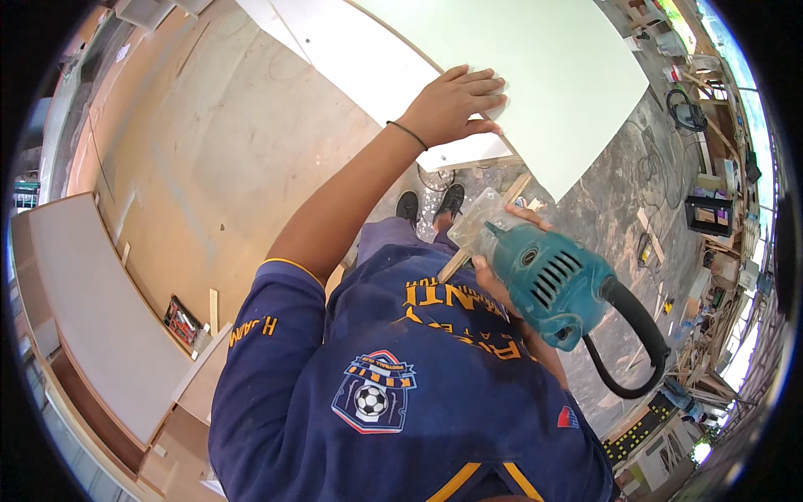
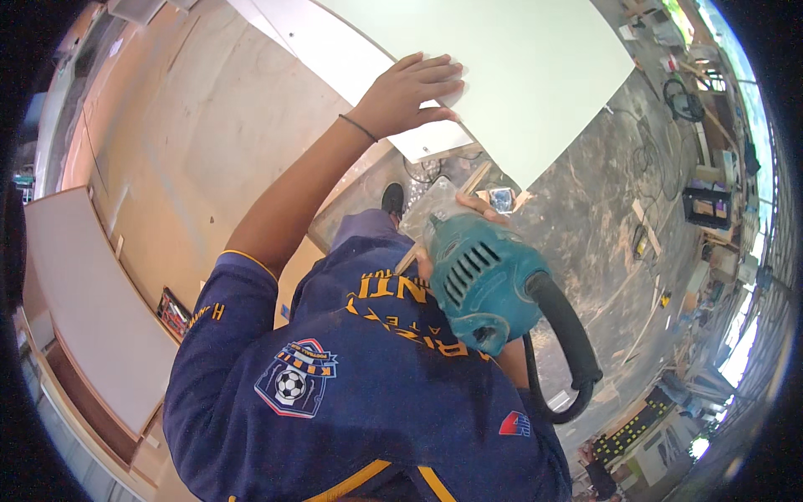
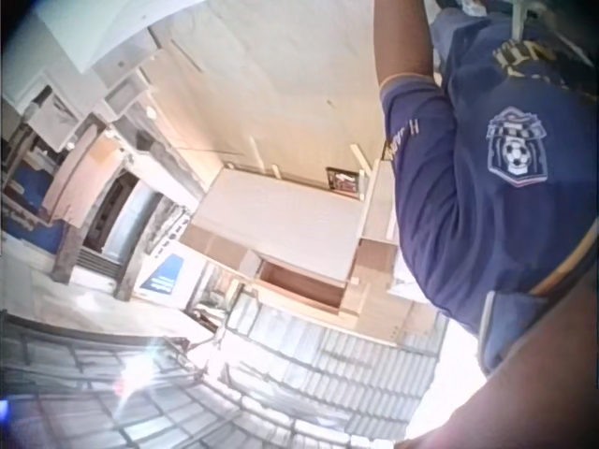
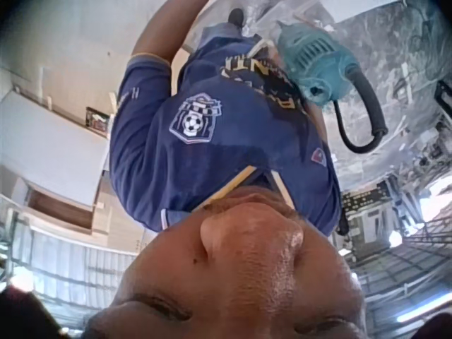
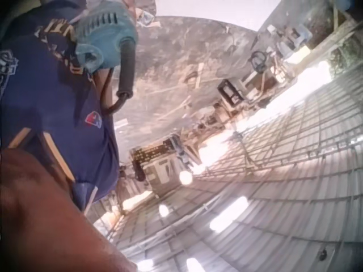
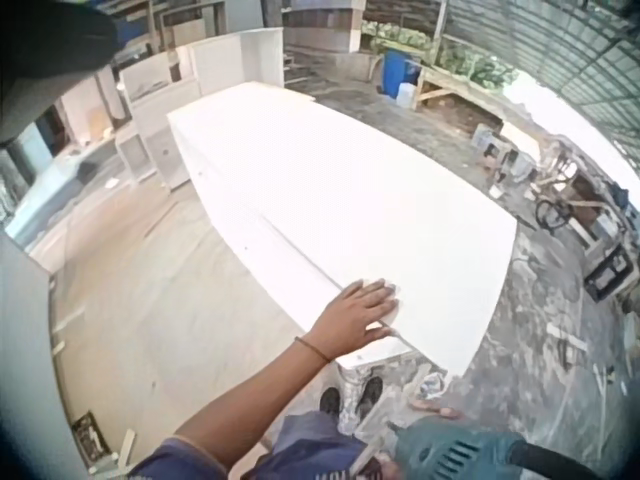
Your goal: The person uses a hand router to trim and profile the edges of white-laminated wooden panels and a small wooden block.
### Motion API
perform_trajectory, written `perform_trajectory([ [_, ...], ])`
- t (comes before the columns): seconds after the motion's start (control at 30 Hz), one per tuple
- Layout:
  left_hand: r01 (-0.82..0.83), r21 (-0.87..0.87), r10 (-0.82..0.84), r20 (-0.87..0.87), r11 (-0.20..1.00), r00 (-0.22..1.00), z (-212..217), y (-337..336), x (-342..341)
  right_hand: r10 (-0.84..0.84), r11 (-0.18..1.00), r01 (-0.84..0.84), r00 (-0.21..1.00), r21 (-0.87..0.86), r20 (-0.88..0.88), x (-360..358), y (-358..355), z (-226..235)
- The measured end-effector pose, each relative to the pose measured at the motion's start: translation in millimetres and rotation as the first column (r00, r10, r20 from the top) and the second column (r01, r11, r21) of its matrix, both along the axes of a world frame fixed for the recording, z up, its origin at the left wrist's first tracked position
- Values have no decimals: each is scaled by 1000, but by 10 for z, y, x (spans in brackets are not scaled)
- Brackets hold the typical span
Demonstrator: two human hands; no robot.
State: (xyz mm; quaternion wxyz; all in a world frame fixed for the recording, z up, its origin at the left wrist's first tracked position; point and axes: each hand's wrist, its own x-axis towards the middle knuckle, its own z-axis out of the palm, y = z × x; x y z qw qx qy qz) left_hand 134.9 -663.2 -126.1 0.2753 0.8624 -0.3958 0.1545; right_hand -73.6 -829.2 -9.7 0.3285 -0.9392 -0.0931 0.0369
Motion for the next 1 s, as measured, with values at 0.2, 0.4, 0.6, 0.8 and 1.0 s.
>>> perform_trajectory([
  [0.2,5,10,-4,-32,1000,999,-18,8,-9,-48,976,-8,968,220,246,65,-68,-309],
  [0.4,1,-27,-3,-73,1000,997,-6,20,-29,-192,862,81,966,501,174,123,-69,-454],
  [0.6,-8,-36,6,-61,999,998,-9,17,-28,-171,880,41,957,474,236,247,-120,-501],
  [0.8,-15,-27,11,-133,1000,991,15,9,-30,-257,840,99,938,534,231,349,-164,-497],
  [1.0,-6,-63,-2,-120,998,993,32,29,-47,-284,842,111,923,529,259,463,-244,-530],
])
